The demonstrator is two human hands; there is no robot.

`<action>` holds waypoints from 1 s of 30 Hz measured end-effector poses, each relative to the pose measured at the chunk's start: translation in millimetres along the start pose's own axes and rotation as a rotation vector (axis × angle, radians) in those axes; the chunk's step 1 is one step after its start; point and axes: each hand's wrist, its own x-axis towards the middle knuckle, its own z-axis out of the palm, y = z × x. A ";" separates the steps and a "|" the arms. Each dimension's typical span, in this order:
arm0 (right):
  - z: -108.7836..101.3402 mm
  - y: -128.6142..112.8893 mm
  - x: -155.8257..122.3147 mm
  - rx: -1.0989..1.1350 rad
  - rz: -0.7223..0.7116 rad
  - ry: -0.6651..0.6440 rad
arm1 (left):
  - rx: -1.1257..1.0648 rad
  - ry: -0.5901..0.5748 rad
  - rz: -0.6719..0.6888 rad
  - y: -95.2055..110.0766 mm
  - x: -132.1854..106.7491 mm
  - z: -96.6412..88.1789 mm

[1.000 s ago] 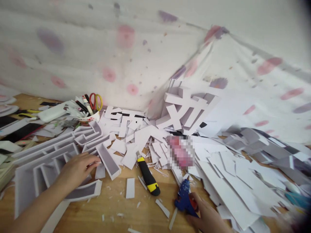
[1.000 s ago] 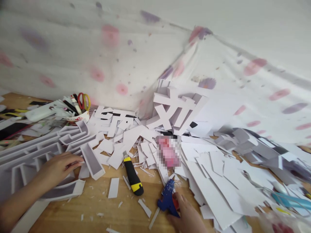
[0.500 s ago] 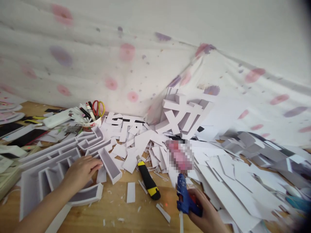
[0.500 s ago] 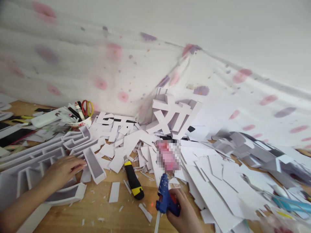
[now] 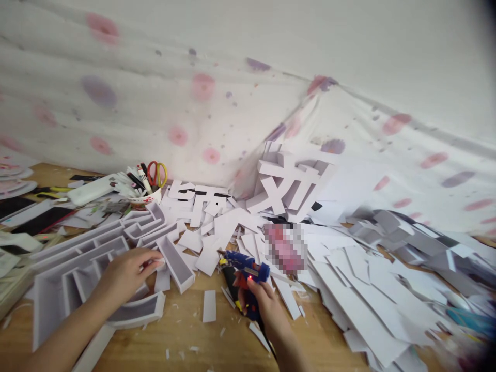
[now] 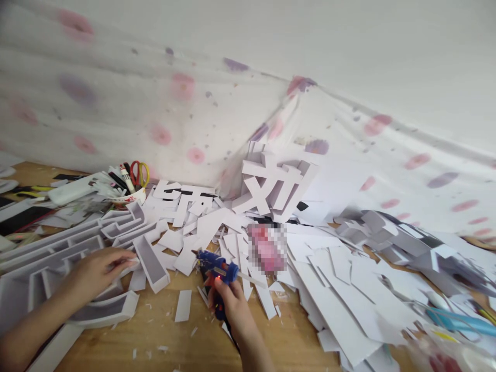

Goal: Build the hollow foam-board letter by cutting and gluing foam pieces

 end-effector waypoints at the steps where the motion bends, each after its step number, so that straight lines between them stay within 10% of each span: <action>1: 7.7 2.3 3.5 0.009 0.012 -0.008 | -0.054 0.044 -0.034 0.8 -1.5 -1.4; 14: 41.5 13.2 12.0 0.093 0.041 -0.210 | -0.527 0.217 -0.024 30.5 -17.2 7.6; 30: 61.8 20.0 5.9 -0.056 0.059 -0.036 | -0.496 0.161 -0.043 21.0 -24.6 21.2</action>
